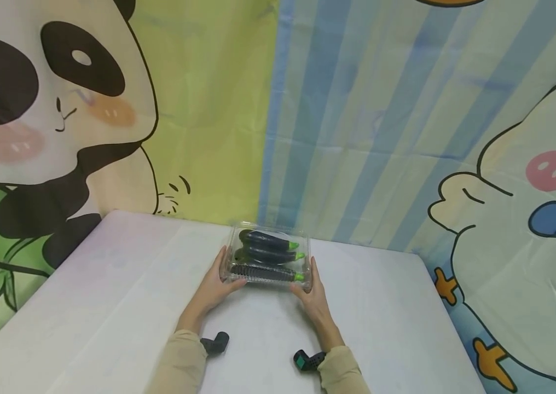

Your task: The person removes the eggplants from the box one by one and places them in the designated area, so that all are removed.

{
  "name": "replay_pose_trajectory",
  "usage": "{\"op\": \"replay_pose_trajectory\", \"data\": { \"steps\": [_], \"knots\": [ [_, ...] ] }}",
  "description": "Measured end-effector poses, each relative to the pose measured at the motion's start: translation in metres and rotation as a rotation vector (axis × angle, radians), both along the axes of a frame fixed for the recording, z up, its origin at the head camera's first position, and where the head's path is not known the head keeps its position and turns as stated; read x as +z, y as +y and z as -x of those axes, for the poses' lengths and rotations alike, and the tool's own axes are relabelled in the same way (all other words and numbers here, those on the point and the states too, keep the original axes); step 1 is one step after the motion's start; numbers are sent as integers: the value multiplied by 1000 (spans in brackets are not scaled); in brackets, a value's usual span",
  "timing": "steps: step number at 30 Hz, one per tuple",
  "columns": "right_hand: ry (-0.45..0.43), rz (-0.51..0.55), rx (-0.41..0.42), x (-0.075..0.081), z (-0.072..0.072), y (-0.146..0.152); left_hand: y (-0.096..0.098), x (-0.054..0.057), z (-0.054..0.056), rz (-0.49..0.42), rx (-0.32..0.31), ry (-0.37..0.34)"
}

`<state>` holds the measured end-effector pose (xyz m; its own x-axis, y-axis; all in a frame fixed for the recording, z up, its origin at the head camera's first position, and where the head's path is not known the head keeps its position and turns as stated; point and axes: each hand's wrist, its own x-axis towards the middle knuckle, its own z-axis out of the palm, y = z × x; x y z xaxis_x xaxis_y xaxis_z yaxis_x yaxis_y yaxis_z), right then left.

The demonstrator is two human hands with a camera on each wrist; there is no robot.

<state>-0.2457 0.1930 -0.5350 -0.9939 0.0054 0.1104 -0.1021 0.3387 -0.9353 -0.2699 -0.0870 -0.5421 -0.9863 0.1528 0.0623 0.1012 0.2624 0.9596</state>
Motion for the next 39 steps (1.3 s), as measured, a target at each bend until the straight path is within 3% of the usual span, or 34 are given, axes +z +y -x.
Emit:
{"op": "replay_pose_trajectory", "data": {
  "steps": [16, 24, 39],
  "knots": [
    [60, 46, -28, 0, -1, -5, -1, 3, 4, 45, 9, 32],
    [51, 69, -1, 32, -17, -13, -2, 2, 5, 57, 17, 23],
    [35, 117, -39, 30, -21, -16, 1, -1, 2, 60, 13, 13]
  ]
}}
